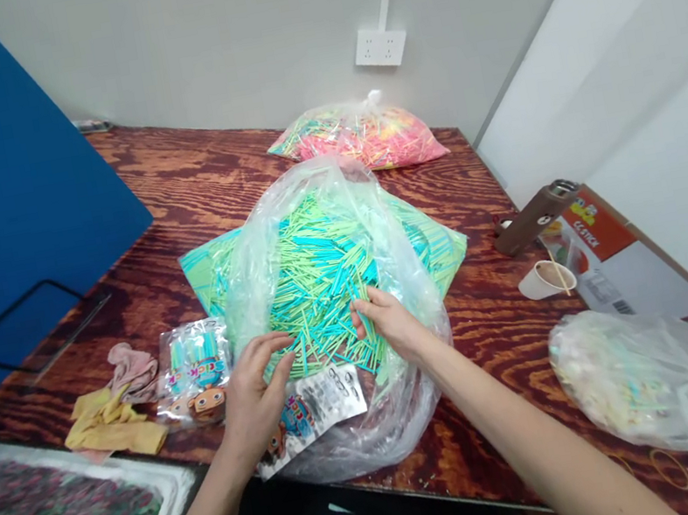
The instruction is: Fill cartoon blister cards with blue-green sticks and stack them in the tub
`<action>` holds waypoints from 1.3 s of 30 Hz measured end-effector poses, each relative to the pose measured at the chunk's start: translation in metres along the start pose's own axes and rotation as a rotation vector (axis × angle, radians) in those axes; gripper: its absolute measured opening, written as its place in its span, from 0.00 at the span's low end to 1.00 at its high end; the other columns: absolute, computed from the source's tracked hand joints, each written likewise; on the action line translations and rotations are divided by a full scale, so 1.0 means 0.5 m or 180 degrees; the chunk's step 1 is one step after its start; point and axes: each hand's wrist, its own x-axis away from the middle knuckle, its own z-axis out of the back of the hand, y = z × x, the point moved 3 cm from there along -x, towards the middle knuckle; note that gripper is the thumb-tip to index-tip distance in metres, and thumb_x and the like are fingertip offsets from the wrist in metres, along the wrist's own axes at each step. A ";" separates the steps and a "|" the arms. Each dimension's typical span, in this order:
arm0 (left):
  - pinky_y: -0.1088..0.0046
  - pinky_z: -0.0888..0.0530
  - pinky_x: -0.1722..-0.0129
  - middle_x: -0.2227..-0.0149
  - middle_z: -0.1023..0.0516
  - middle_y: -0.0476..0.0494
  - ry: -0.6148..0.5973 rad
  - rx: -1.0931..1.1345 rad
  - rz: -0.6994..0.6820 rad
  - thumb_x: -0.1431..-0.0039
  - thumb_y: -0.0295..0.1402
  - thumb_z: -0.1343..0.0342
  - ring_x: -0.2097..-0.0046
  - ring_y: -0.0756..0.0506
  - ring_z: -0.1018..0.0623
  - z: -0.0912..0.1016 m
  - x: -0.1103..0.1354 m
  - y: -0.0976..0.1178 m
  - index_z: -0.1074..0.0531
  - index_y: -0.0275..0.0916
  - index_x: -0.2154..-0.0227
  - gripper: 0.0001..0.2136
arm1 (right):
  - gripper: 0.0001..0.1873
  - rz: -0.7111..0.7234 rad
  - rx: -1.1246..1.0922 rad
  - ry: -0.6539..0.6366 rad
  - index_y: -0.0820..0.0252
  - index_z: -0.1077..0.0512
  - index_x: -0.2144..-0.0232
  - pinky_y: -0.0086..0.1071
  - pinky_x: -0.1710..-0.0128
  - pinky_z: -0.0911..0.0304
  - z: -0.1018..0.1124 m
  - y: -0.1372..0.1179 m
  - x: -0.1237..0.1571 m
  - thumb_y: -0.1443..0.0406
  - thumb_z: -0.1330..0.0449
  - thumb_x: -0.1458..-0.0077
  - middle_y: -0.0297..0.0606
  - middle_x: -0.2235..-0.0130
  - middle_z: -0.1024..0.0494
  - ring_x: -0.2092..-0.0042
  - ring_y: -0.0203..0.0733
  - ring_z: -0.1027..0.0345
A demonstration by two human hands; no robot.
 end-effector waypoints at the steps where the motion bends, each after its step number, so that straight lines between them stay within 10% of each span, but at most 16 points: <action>1: 0.62 0.31 0.47 0.54 0.24 0.42 0.0015 0.0005 -0.0016 0.35 0.31 0.49 0.49 0.43 0.26 -0.004 0.000 0.004 0.27 0.41 0.59 0.07 | 0.15 -0.0199 -0.0278 -0.0029 0.58 0.34 0.71 0.29 0.74 0.40 -0.010 0.015 0.011 0.55 0.36 0.49 0.29 0.74 0.29 0.76 0.33 0.36; 8: 0.60 0.29 0.45 0.40 0.32 0.38 -0.0204 0.0811 0.0212 0.34 0.33 0.49 0.42 0.42 0.28 -0.078 0.005 0.015 0.41 0.43 0.39 0.22 | 0.11 -0.0312 -0.0518 -0.0191 0.58 0.30 0.69 0.30 0.73 0.40 -0.063 0.096 0.102 0.57 0.37 0.47 0.31 0.75 0.29 0.74 0.36 0.36; 14: 0.57 0.37 0.37 0.36 0.36 0.40 -0.0899 0.0752 -0.0628 0.32 0.30 0.56 0.36 0.42 0.35 -0.142 0.016 0.069 0.41 0.44 0.37 0.21 | 0.08 0.0320 0.0411 -0.0082 0.57 0.30 0.72 0.36 0.60 0.36 -0.064 0.102 0.134 0.60 0.41 0.45 0.34 0.70 0.25 0.64 0.42 0.32; 22: 0.60 0.31 0.44 0.47 0.25 0.39 -0.0310 0.0431 -0.0361 0.31 0.31 0.55 0.45 0.43 0.27 -0.095 0.031 0.042 0.33 0.41 0.45 0.15 | 0.07 0.0541 0.0796 0.0294 0.57 0.30 0.66 0.34 0.58 0.38 -0.065 0.117 0.173 0.62 0.46 0.38 0.34 0.66 0.26 0.61 0.42 0.31; 31: 0.53 0.33 0.52 0.55 0.27 0.38 -0.0780 -0.1357 -0.0411 0.41 0.37 0.41 0.52 0.36 0.30 -0.079 0.083 -0.024 0.30 0.38 0.51 0.17 | 0.21 0.0754 0.0525 0.0707 0.54 0.42 0.41 0.39 0.49 0.40 -0.079 0.137 0.190 0.63 0.48 0.35 0.35 0.63 0.24 0.57 0.42 0.30; 39: 0.64 0.33 0.60 0.65 0.30 0.45 -0.0563 -0.0956 0.0019 0.41 0.27 0.46 0.60 0.41 0.30 -0.088 0.071 -0.033 0.34 0.40 0.67 0.03 | 0.08 0.0542 0.0718 0.0644 0.56 0.27 0.61 0.35 0.57 0.38 -0.079 0.168 0.191 0.61 0.46 0.38 0.37 0.64 0.22 0.60 0.45 0.29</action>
